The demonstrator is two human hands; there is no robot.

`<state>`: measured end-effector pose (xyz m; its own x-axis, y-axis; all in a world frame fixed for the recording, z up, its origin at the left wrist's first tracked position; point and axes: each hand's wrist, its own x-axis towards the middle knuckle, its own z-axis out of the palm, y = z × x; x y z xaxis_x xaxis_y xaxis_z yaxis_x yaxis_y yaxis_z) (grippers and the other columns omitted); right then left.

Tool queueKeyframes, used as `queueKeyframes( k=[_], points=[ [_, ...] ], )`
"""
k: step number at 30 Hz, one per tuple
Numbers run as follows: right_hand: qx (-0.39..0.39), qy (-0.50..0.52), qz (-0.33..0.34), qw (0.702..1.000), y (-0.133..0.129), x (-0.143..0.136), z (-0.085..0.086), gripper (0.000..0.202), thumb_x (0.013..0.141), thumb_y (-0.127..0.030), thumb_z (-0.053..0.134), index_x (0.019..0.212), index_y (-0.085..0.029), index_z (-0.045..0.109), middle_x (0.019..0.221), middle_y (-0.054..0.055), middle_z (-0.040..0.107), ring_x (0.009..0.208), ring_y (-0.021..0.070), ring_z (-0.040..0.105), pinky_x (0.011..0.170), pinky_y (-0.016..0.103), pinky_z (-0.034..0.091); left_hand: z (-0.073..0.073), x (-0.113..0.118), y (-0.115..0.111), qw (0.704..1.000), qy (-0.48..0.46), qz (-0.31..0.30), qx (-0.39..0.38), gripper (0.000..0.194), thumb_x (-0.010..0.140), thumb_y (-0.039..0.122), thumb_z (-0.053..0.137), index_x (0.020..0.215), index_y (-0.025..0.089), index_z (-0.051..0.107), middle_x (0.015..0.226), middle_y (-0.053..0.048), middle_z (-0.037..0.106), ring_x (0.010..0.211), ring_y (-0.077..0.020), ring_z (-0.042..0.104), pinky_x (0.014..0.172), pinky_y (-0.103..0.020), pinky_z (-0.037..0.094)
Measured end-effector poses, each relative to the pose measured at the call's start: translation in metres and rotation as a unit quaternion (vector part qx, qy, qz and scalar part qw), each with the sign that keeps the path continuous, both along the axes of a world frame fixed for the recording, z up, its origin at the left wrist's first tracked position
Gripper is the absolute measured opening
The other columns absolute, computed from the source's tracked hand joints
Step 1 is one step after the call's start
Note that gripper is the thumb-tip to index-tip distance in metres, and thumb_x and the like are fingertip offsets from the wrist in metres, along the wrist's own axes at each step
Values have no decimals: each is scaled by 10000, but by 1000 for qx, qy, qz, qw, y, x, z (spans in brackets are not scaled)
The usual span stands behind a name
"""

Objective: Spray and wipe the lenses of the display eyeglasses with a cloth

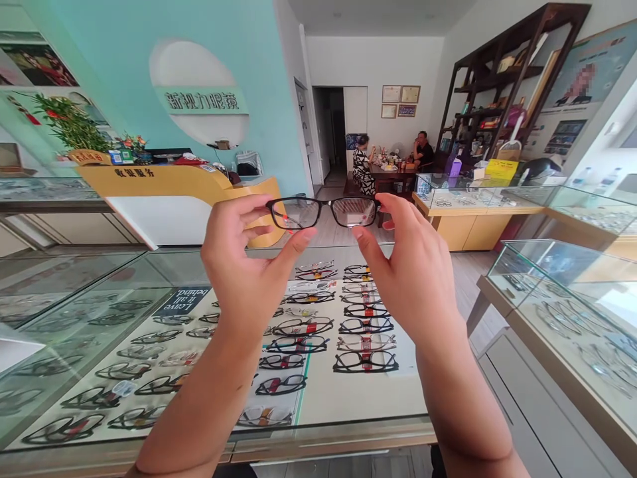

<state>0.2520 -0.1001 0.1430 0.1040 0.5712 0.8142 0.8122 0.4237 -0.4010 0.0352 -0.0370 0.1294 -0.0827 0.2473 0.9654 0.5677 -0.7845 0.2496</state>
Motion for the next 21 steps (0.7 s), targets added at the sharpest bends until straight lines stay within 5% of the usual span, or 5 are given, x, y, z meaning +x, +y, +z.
queueKeyframes(
  k=[6, 12, 21],
  points=[
    [-46, 13, 7, 999, 4, 0, 1, 545, 1036, -523, 727, 1515, -268, 670, 1312, 143, 822, 1111, 376, 818, 878, 566, 687, 0, -1, 1, 999, 7, 13, 46, 598, 910, 559, 945, 1374, 280, 692, 1310, -103, 749, 1268, -306, 726, 993, -447, 661],
    [-14, 18, 2, 1000, 7, -2, 1, 514, 1018, -498, 742, 1473, -269, 676, 1346, 136, 810, 1081, 355, 814, 863, 552, 694, -2, -2, 4, 998, 5, 34, 56, 629, 901, 615, 930, 1387, 297, 689, 1355, -110, 748, 1343, -333, 704, 1081, -497, 646],
    [43, 14, 9, 999, 17, -4, 1, 454, 1011, -451, 749, 1439, -310, 695, 1369, 109, 791, 1020, 313, 804, 813, 516, 708, -7, -1, 24, 999, -30, -21, -6, 664, 944, 653, 874, 1464, 322, 629, 1455, -129, 736, 1384, -340, 719, 1096, -514, 645]
  ],
)
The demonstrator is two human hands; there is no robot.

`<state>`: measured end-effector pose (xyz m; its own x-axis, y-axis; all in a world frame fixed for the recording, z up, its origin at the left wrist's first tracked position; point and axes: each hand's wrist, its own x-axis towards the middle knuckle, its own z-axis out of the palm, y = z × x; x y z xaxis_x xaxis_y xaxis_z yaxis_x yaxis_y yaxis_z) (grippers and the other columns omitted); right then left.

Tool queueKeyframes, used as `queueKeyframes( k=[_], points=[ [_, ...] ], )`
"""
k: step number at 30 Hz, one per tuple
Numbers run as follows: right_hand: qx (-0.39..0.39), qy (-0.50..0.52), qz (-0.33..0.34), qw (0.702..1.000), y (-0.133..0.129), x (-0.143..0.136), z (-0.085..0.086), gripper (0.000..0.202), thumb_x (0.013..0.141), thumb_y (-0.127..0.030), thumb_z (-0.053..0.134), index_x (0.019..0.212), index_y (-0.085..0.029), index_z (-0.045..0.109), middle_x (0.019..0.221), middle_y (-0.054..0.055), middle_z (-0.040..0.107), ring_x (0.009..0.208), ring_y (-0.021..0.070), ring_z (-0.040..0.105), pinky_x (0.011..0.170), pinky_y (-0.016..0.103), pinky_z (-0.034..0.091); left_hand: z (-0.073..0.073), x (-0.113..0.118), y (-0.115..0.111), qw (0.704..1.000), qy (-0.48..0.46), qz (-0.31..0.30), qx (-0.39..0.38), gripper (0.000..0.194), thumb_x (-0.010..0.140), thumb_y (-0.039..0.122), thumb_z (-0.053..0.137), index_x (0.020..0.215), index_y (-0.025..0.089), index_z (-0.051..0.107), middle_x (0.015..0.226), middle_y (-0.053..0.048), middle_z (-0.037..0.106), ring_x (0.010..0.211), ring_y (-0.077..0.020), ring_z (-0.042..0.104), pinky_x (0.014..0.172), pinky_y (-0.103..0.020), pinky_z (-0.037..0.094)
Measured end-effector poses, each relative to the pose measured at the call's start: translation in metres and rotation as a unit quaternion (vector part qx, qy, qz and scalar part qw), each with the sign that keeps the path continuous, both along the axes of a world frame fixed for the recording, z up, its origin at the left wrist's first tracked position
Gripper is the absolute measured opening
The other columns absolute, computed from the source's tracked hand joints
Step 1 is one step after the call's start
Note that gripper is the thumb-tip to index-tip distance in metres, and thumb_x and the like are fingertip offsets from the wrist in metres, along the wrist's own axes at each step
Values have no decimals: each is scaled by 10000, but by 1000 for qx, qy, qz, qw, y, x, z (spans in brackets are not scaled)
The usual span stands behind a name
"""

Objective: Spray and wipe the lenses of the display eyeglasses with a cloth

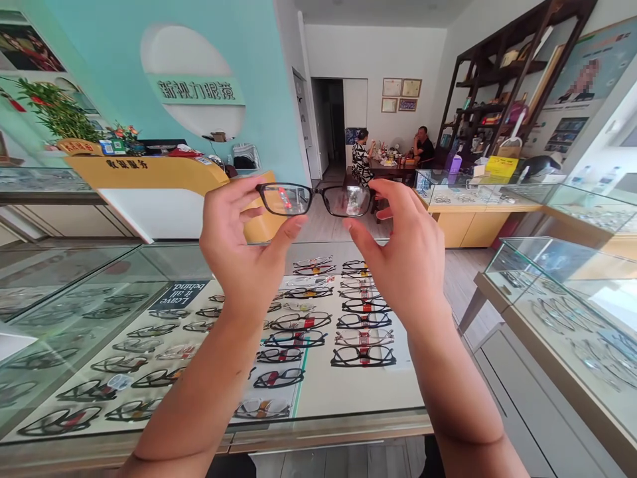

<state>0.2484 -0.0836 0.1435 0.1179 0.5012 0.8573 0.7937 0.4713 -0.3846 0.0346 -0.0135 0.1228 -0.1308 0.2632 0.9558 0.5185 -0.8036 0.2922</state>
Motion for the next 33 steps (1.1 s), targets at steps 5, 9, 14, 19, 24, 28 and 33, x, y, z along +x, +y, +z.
queueKeyframes(
  k=[5, 9, 14, 19, 24, 28, 33],
  points=[
    [9, -13, 6, 1000, 7, 1, -2, 478, 1042, -442, 713, 1505, -332, 675, 1409, 120, 778, 1031, 314, 808, 788, 500, 706, -4, -2, 18, 1000, -8, -25, -9, 697, 945, 636, 884, 1513, 345, 603, 1495, -132, 712, 1402, -343, 734, 1042, -472, 664],
    [6, -15, 1, 1000, 6, 1, -3, 466, 1055, -429, 703, 1511, -343, 670, 1464, 123, 759, 1029, 318, 812, 786, 509, 702, -4, -1, 18, 999, -13, -37, -8, 692, 953, 644, 872, 1516, 351, 597, 1514, -138, 703, 1414, -342, 734, 1057, -472, 665],
    [15, -18, 5, 1000, 7, 0, -3, 466, 1066, -434, 689, 1522, -343, 662, 1462, 126, 765, 987, 303, 814, 773, 502, 702, -4, 1, 16, 1000, -15, -27, 0, 701, 964, 659, 852, 1525, 336, 582, 1520, -144, 692, 1437, -347, 712, 1086, -486, 653],
    [18, -16, 0, 1000, 9, -3, -3, 479, 1060, -425, 681, 1528, -323, 681, 1399, 123, 794, 955, 293, 820, 764, 493, 710, -4, 2, 17, 1000, -14, -11, 1, 703, 971, 687, 830, 1520, 326, 581, 1505, -141, 702, 1433, -344, 708, 1131, -514, 630],
    [23, -18, -8, 1000, 9, -6, -5, 466, 1067, -425, 664, 1522, -325, 692, 1390, 110, 804, 939, 290, 825, 767, 496, 713, -6, 3, 17, 1000, -15, -12, 22, 669, 1009, 669, 791, 1543, 331, 573, 1524, -133, 688, 1451, -343, 692, 1165, -532, 609],
    [23, -22, -12, 999, 9, -7, -5, 467, 1075, -417, 654, 1531, -321, 682, 1398, 111, 802, 942, 294, 828, 767, 498, 705, -6, 4, 15, 999, -20, -12, 23, 664, 995, 656, 814, 1533, 340, 585, 1514, -125, 692, 1451, -347, 688, 1188, -549, 594],
    [10, -16, -19, 1000, 8, -8, -3, 460, 1068, -417, 656, 1515, -313, 687, 1380, 114, 817, 910, 290, 832, 776, 499, 700, -4, 6, 11, 999, -24, -7, 25, 642, 992, 652, 818, 1509, 338, 603, 1500, -126, 692, 1455, -348, 677, 1174, -529, 590]
  ],
)
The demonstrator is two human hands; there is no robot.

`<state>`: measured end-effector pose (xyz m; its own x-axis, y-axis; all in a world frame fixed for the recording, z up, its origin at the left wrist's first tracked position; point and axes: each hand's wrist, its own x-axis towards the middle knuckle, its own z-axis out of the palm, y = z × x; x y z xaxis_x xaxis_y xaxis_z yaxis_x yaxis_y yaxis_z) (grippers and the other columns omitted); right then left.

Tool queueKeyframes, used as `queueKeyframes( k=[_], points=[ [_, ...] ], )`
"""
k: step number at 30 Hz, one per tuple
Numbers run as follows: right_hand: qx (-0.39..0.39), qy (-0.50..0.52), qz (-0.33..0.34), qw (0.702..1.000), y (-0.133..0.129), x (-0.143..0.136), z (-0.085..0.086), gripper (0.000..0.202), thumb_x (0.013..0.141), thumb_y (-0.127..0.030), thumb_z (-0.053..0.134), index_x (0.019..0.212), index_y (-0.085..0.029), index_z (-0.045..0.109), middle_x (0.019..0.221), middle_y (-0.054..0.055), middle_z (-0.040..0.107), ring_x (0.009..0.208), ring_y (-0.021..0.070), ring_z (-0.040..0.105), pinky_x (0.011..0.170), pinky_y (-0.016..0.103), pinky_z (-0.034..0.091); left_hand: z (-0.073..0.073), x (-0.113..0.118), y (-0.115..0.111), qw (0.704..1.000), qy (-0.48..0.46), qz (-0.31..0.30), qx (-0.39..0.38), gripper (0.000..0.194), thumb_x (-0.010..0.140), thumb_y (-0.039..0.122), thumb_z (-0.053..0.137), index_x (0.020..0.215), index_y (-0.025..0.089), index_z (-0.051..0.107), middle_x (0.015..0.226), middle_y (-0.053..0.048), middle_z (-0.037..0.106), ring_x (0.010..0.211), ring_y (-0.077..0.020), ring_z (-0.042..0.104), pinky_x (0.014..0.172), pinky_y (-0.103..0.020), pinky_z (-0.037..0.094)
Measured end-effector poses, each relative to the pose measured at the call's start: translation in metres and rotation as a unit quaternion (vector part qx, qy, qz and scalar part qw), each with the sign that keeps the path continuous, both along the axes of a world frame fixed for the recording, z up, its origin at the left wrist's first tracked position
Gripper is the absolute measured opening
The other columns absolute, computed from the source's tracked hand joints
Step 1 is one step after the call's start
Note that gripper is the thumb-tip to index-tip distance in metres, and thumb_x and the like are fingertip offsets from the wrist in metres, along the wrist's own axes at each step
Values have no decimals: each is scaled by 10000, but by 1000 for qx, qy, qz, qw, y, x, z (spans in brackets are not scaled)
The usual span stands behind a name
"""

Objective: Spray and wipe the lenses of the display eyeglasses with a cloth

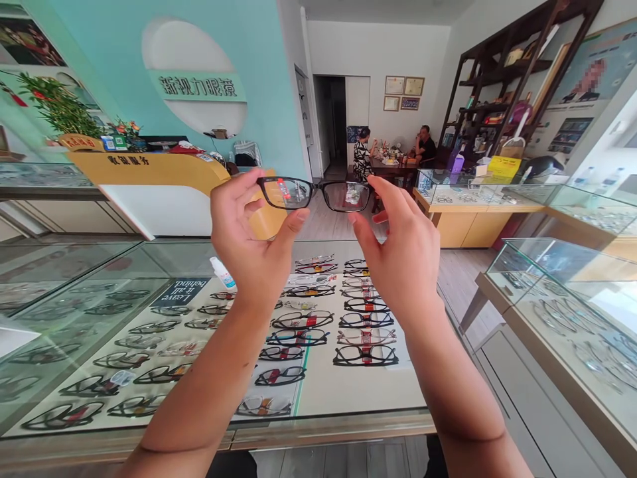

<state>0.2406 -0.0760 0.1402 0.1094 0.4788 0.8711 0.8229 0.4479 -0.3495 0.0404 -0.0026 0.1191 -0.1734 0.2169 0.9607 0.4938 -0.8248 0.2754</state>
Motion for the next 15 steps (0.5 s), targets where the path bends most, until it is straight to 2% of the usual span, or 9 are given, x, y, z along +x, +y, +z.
queueKeyframes(
  k=[7, 15],
  points=[
    [-13, -3, -1, 1000, 1, 0, -1, 490, 1079, -417, 619, 1556, -305, 645, 1290, 127, 856, 891, 316, 836, 799, 553, 707, -3, 2, -3, 1000, 2, 23, -14, 698, 945, 696, 846, 1480, 319, 602, 1485, -141, 681, 1468, -370, 635, 1120, -532, 597],
    [-5, -22, -14, 1000, 4, -1, -4, 501, 1088, -455, 622, 1564, -297, 639, 1302, 135, 856, 905, 325, 844, 779, 524, 705, -4, 4, -7, 999, 4, 53, 5, 666, 970, 664, 835, 1492, 321, 604, 1468, -135, 680, 1445, -351, 642, 1064, -501, 621]
  ],
)
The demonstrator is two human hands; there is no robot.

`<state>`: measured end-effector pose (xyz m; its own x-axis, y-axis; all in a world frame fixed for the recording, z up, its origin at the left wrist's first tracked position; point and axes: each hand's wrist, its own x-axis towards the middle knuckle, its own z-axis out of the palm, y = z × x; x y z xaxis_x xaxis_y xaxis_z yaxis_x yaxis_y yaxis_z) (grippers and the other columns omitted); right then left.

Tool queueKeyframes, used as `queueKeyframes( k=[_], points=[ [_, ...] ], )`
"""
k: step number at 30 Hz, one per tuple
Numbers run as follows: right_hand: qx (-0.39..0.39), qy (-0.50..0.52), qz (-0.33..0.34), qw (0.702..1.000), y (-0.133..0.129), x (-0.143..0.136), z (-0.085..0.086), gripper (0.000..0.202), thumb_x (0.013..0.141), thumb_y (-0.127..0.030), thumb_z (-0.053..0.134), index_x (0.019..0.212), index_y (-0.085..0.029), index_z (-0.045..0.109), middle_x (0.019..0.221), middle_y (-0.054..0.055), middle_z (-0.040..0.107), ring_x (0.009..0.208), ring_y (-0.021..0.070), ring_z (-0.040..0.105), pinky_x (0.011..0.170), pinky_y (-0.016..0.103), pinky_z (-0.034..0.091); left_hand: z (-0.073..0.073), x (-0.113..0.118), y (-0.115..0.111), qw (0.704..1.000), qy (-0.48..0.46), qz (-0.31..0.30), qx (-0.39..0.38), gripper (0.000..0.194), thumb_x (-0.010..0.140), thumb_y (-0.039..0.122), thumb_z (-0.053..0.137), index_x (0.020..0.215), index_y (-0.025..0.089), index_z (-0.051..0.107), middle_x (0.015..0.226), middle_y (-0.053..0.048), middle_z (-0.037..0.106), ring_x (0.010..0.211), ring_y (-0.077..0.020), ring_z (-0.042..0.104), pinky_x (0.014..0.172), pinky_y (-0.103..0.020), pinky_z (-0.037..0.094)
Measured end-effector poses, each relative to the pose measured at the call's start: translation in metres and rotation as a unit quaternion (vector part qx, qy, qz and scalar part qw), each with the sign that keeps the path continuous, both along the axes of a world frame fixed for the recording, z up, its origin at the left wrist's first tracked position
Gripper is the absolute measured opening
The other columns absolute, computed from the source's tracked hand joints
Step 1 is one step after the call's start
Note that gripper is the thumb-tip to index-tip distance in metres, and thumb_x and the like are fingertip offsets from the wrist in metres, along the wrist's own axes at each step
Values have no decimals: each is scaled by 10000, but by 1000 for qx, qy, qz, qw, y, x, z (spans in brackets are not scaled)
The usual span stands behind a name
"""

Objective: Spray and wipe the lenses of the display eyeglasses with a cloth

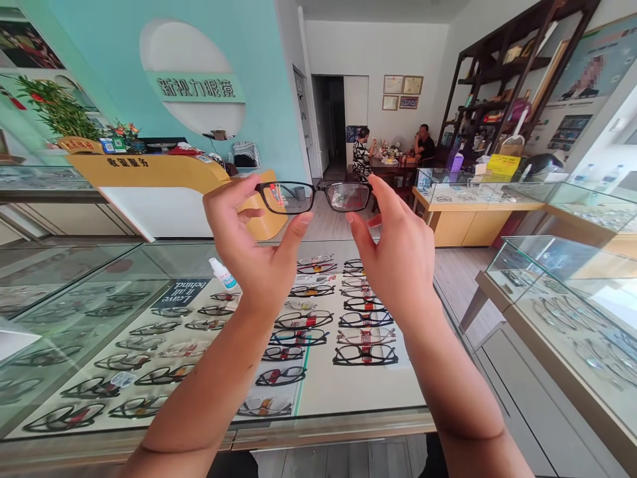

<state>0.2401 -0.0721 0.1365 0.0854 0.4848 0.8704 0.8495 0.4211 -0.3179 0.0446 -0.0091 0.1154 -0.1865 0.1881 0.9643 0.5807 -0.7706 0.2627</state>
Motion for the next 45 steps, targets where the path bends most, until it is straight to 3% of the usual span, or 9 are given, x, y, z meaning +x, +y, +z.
queueKeyframes(
  k=[11, 27, 35, 45],
  points=[
    [-17, 13, 6, 1000, -2, -2, 3, 494, 1075, -458, 637, 1539, -288, 657, 1273, 119, 867, 842, 297, 820, 799, 539, 707, 1, 1, -1, 1000, 0, -8, -7, 672, 984, 666, 815, 1518, 322, 594, 1508, -140, 678, 1465, -354, 640, 1058, -493, 623],
    [77, 15, 24, 997, -3, 0, -2, 474, 1071, -405, 700, 1542, -361, 681, 1379, 99, 817, 915, 297, 845, 732, 489, 721, -4, -2, 13, 996, -14, -93, 2, 710, 972, 681, 829, 1535, 330, 575, 1533, -139, 687, 1394, -339, 704, 1009, -460, 636],
    [102, 3, 20, 995, -3, 2, -2, 454, 1084, -407, 692, 1536, -378, 669, 1376, 75, 800, 781, 222, 803, 728, 448, 721, -6, -2, 15, 995, -10, -99, 6, 688, 982, 669, 823, 1535, 345, 573, 1538, -136, 693, 1367, -339, 728, 959, -450, 645],
    [40, 18, 33, 999, 2, 8, -3, 481, 1099, -506, 652, 1560, -370, 636, 1429, 115, 770, 981, 328, 853, 898, 600, 727, -2, -1, 15, 996, -13, -83, 3, 718, 961, 781, 773, 1535, 398, 576, 1515, -78, 684, 1423, -334, 694, 1057, -513, 645]
  ],
)
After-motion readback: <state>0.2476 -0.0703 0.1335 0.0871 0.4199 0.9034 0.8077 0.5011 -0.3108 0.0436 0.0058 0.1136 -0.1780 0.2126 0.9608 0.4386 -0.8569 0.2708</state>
